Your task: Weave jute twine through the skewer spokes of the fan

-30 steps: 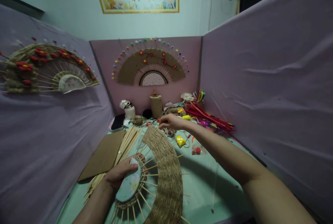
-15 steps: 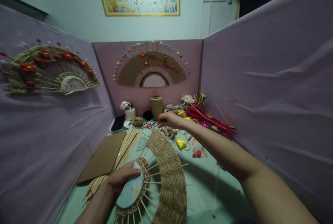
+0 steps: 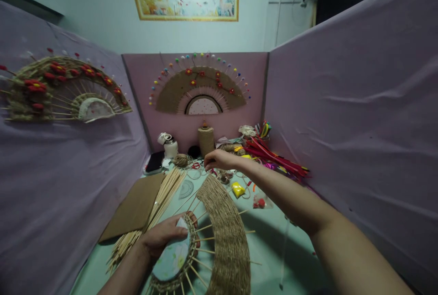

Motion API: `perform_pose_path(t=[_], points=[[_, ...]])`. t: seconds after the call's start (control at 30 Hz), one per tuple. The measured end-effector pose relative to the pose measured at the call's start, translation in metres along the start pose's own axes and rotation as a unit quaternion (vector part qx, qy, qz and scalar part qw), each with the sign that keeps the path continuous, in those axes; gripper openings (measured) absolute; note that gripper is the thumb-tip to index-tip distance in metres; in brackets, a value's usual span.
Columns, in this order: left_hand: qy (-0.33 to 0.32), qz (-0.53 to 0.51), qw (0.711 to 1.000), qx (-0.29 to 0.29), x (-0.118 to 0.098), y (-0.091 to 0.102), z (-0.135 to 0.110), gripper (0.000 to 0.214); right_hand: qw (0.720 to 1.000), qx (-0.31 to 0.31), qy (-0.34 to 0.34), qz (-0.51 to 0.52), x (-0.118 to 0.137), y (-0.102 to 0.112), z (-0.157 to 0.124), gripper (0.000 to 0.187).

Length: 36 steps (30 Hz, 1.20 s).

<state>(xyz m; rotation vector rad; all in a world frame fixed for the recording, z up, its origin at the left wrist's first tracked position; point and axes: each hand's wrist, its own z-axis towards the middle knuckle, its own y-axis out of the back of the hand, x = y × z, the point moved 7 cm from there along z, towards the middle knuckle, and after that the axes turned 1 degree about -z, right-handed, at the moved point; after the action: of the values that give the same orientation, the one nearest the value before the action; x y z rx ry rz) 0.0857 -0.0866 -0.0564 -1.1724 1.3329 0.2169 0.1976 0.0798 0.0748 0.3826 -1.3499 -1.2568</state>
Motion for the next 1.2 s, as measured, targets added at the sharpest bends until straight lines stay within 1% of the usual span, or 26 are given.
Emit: perform_pose_path(t=[0.1,0.23,0.33,0.4,0.47,0.53,0.6,0.67,0.7,0.77,0.8,0.83,0.87,0.97,1.03,1.1,1.2], points=[[-0.01,-0.009,1.0,-0.001,-0.004,-0.001,-0.001,0.032,0.995,-0.024,-0.055,0.081,-0.016,-0.001,-0.006,0.033],[-0.028,-0.009,1.0,-0.005,-0.006,0.003,-0.001,0.031,0.976,-0.064,-0.094,0.186,-0.026,-0.007,-0.021,0.03],[-0.042,0.004,0.999,-0.012,-0.006,0.005,0.0,0.03,0.963,-0.059,-0.112,0.238,-0.023,-0.02,-0.03,0.02],[-0.037,0.004,0.999,-0.007,-0.004,0.004,0.001,0.03,0.958,-0.05,-0.124,0.253,-0.019,-0.028,-0.035,0.014],[-0.029,0.002,1.0,-0.005,-0.003,0.002,0.001,0.031,0.954,-0.049,-0.132,0.266,-0.014,-0.035,-0.039,0.011],[-0.031,0.008,0.999,-0.016,-0.004,0.001,0.002,0.032,0.943,-0.061,-0.146,0.293,-0.012,-0.038,-0.042,0.012],[-0.044,0.017,0.998,-0.04,-0.007,0.002,0.003,0.031,0.923,-0.088,-0.173,0.333,-0.014,-0.038,-0.046,0.014],[-0.057,0.022,0.996,-0.066,-0.009,0.002,0.005,0.031,0.893,-0.103,-0.2,0.39,-0.019,-0.038,-0.048,0.016],[-0.063,0.022,0.995,-0.078,-0.009,0.002,0.006,0.031,0.876,-0.095,-0.21,0.424,-0.021,-0.04,-0.049,0.018],[-0.074,0.022,0.992,-0.101,-0.009,0.0,0.009,0.03,0.842,-0.056,-0.22,0.489,-0.021,-0.046,-0.048,0.03],[-0.08,0.024,0.99,-0.112,-0.008,-0.002,0.01,0.03,0.833,-0.04,-0.223,0.505,-0.021,-0.048,-0.048,0.037],[-0.084,0.027,0.989,-0.122,-0.007,-0.003,0.011,0.031,0.834,-0.035,-0.225,0.503,-0.022,-0.048,-0.047,0.042],[-0.087,0.033,0.987,-0.131,-0.006,-0.003,0.011,0.032,0.845,-0.042,-0.226,0.484,-0.023,-0.046,-0.047,0.045],[-0.072,0.074,0.985,-0.136,-0.008,-0.003,0.01,0.038,0.889,-0.072,-0.238,0.385,-0.027,-0.043,-0.045,0.041],[-0.042,0.124,0.983,-0.127,-0.016,0.0,0.011,0.043,0.9,-0.067,-0.243,0.355,-0.027,-0.046,-0.043,0.04],[-0.042,0.165,0.974,-0.153,-0.036,0.007,0.015,0.046,0.902,-0.059,-0.245,0.351,-0.026,-0.05,-0.041,0.041],[-0.071,0.134,0.96,-0.234,-0.072,0.019,0.027,0.045,0.897,-0.057,-0.252,0.358,-0.025,-0.055,-0.038,0.04]])
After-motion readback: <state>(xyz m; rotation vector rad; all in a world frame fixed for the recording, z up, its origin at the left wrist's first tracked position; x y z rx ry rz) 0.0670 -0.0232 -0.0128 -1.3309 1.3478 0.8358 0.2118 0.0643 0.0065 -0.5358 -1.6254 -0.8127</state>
